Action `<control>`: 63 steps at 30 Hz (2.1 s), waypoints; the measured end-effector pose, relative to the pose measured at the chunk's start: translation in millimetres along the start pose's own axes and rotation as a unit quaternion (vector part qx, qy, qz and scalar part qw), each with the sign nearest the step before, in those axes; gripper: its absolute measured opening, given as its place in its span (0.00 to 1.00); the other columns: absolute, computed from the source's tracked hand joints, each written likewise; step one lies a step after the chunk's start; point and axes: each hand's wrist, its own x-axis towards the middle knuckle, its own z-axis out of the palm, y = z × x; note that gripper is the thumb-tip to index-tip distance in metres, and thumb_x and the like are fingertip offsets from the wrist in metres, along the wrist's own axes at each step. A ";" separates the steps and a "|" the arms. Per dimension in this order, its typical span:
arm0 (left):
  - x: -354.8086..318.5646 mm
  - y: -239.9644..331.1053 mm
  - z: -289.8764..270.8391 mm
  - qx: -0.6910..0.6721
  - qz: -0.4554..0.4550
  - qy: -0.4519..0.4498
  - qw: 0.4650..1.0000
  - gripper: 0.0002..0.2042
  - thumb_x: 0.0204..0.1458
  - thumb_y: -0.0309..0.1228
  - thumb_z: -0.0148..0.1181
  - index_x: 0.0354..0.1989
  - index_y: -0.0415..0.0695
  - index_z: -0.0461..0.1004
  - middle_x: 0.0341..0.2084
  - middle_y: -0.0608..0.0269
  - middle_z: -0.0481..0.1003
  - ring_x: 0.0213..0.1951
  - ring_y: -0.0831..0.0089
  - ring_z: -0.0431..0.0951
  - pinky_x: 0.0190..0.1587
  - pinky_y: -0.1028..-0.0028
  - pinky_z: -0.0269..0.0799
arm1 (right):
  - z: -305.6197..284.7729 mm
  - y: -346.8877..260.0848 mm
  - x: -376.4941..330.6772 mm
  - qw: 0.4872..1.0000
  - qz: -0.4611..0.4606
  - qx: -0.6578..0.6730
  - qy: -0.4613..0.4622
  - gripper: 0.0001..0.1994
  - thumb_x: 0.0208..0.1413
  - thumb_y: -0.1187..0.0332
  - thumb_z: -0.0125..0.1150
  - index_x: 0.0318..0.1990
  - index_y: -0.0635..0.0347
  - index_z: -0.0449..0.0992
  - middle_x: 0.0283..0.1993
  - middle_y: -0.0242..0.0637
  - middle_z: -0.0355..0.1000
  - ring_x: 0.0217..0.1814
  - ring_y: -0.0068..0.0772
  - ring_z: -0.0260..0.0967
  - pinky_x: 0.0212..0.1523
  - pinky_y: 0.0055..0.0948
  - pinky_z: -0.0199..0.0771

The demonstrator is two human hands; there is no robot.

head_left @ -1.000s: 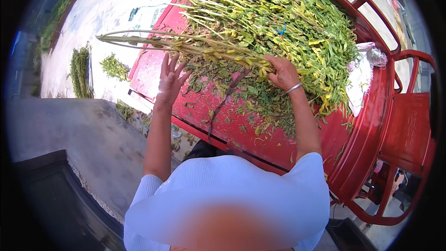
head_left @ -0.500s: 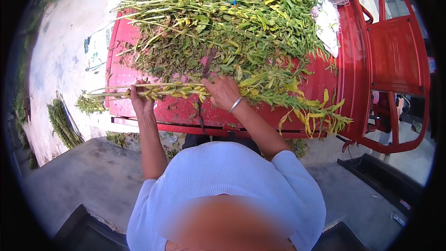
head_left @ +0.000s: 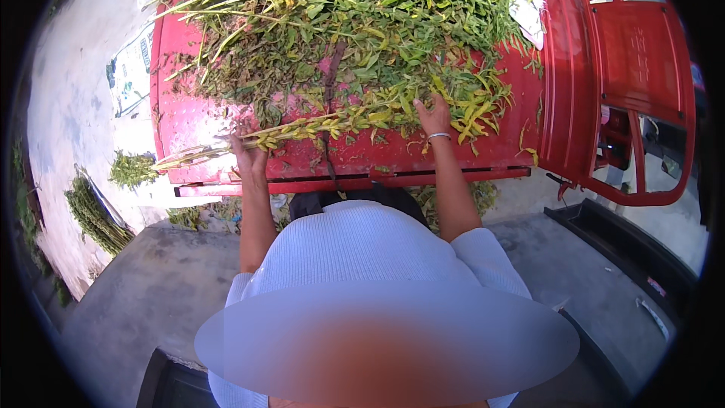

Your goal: The person stands at the back of a red utility vehicle and sorts through a large pile of green leafy plants. They pick up individual stems, inspect them, and place them back onto the pile or into a different section. The person occasionally uses a pair of shears to cut stems.

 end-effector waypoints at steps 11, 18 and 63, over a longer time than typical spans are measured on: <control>-1.0 10.6 0.0 -0.015 -0.024 -0.088 0.996 0.13 0.49 0.42 0.60 0.30 0.49 0.66 0.24 0.72 0.67 0.31 0.73 0.69 0.48 0.68 0.66 | 52.6 -19.9 0.5 0.990 -0.093 -0.097 -0.045 0.15 0.38 0.60 0.69 0.22 0.63 0.73 0.19 0.45 0.68 0.23 0.46 0.67 0.28 0.41 0.69; 42.7 0.9 -35.1 0.009 -0.037 0.074 0.997 0.14 0.54 0.46 0.51 0.29 0.49 0.66 0.23 0.70 0.68 0.28 0.74 0.68 0.40 0.67 0.70 | -18.8 57.9 31.3 0.991 0.063 -0.085 0.085 0.23 0.42 0.64 0.67 0.10 0.61 0.57 0.10 0.39 0.49 0.13 0.37 0.51 0.20 0.41 0.58; 9.0 -34.5 20.1 0.345 0.083 0.241 0.903 0.07 0.52 0.28 0.53 0.38 0.38 0.69 0.30 0.64 0.71 0.29 0.76 0.73 0.28 0.77 0.70 | 122.1 -128.9 -56.8 0.820 -0.447 -0.152 -0.324 0.11 0.46 0.73 0.53 0.40 0.55 0.71 0.31 0.44 0.69 0.35 0.48 0.68 0.32 0.41 0.69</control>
